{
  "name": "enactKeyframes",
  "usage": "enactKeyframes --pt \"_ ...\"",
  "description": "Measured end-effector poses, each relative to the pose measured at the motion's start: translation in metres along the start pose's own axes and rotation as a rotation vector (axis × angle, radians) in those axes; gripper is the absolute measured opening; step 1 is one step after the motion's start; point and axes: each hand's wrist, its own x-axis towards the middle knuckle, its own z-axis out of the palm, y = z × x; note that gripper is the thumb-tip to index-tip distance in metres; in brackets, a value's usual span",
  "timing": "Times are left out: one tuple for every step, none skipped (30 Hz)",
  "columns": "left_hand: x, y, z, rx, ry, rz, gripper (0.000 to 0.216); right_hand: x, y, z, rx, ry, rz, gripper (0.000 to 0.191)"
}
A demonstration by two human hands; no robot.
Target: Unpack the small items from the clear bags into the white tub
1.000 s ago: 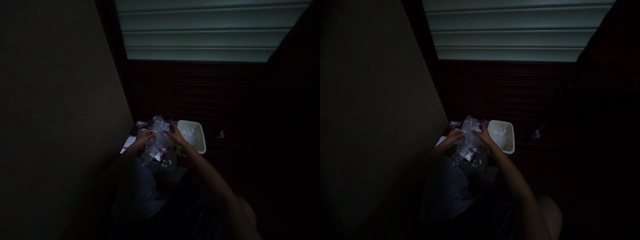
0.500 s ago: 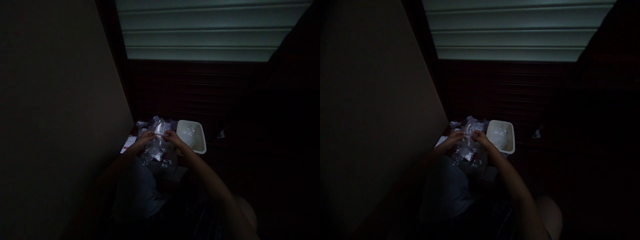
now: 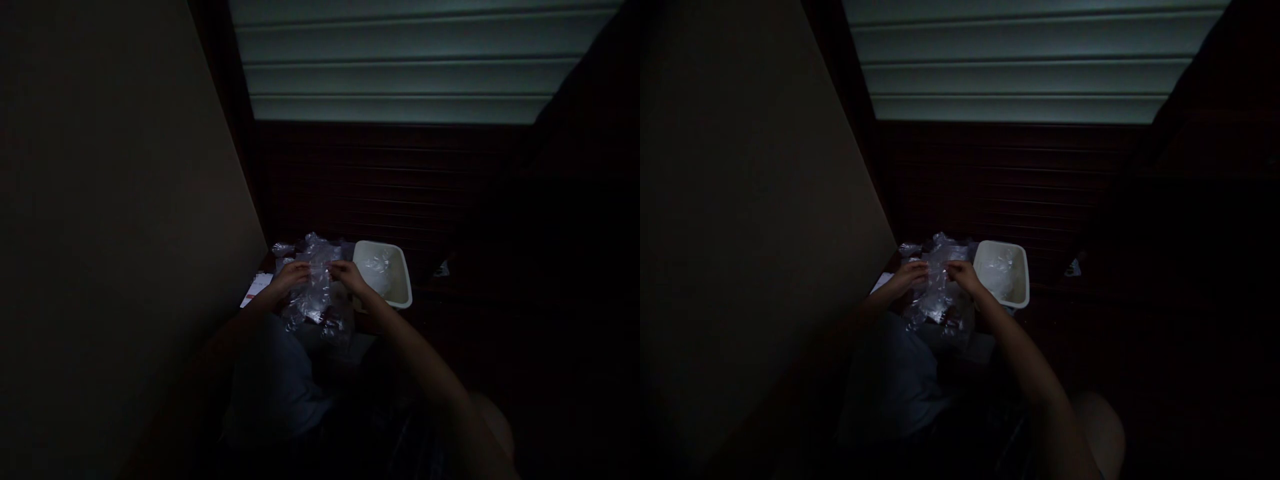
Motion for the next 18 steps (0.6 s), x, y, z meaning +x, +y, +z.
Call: enactKeyframes --pt "0.000 0.000 0.001 -0.018 0.002 -0.007 0.025 0.000 0.000 -0.001 -0.015 -0.008 -0.021 0.012" --pt "0.000 -0.001 0.001 -0.036 0.003 -0.011 0.022 0.000 0.001 -0.001 -0.041 -0.016 -0.044 0.010" --pt "0.001 -0.002 0.002 -0.051 0.004 -0.013 0.020 0.000 0.001 -0.002 -0.074 -0.024 -0.072 0.010" --pt "0.001 -0.002 0.002 -0.062 0.002 -0.010 0.017 0.000 0.001 -0.003 -0.111 -0.034 -0.106 0.012" --pt "0.001 -0.003 0.002 -0.064 -0.001 -0.003 0.015 0.000 0.000 -0.003 -0.151 -0.045 -0.145 0.015" --pt "0.002 -0.003 0.002 -0.060 -0.007 0.007 0.012 0.000 -0.001 -0.004 -0.192 -0.059 -0.188 0.017" --pt "0.002 -0.003 0.002 -0.050 -0.017 0.019 0.010 -0.001 -0.002 -0.005 -0.230 -0.071 -0.232 0.020" --pt "0.002 -0.003 0.002 -0.040 -0.027 0.031 0.009 -0.002 -0.004 -0.005 -0.265 -0.085 -0.274 0.022" --pt "0.002 -0.002 0.002 -0.036 -0.037 0.042 0.008 -0.003 -0.006 -0.005 -0.296 -0.101 -0.309 0.025" --pt "0.002 -0.002 0.003 -0.039 -0.051 0.048 0.008 -0.004 -0.009 -0.005 -0.325 -0.115 -0.335 0.027" --pt "0.002 -0.001 0.003 -0.050 -0.070 0.044 0.008 -0.005 -0.011 -0.004 -0.347 -0.123 -0.351 0.028" --pt "0.001 0.000 0.003 -0.067 -0.090 0.035 0.009 -0.006 -0.012 -0.004 -0.368 -0.125 -0.359 0.028" --pt "0.001 0.000 0.004 -0.080 -0.103 0.030 0.011 -0.006 -0.013 -0.003 -0.387 -0.118 -0.361 0.028" --pt "0.000 0.001 0.004 -0.080 -0.109 0.032 0.014 -0.006 -0.014 -0.002 -0.405 -0.104 -0.361 0.028" --pt "-0.001 0.000 0.005 -0.058 -0.109 0.045 0.017 -0.006 -0.014 -0.002 -0.419 -0.088 -0.360 0.027" --pt "-0.002 0.000 0.005 -0.013 -0.102 0.067 0.021 -0.006 -0.013 -0.001 -0.428 -0.072 -0.358 0.026" --pt "-0.002 -0.001 0.006 0.050 -0.091 0.092 0.025 -0.006 -0.012 0.000 -0.433 -0.065 -0.354 0.025" --pt "-0.002 -0.002 0.006 0.118 -0.078 0.115 0.031 -0.006 -0.011 0.000 -0.434 -0.063 -0.350 0.024"
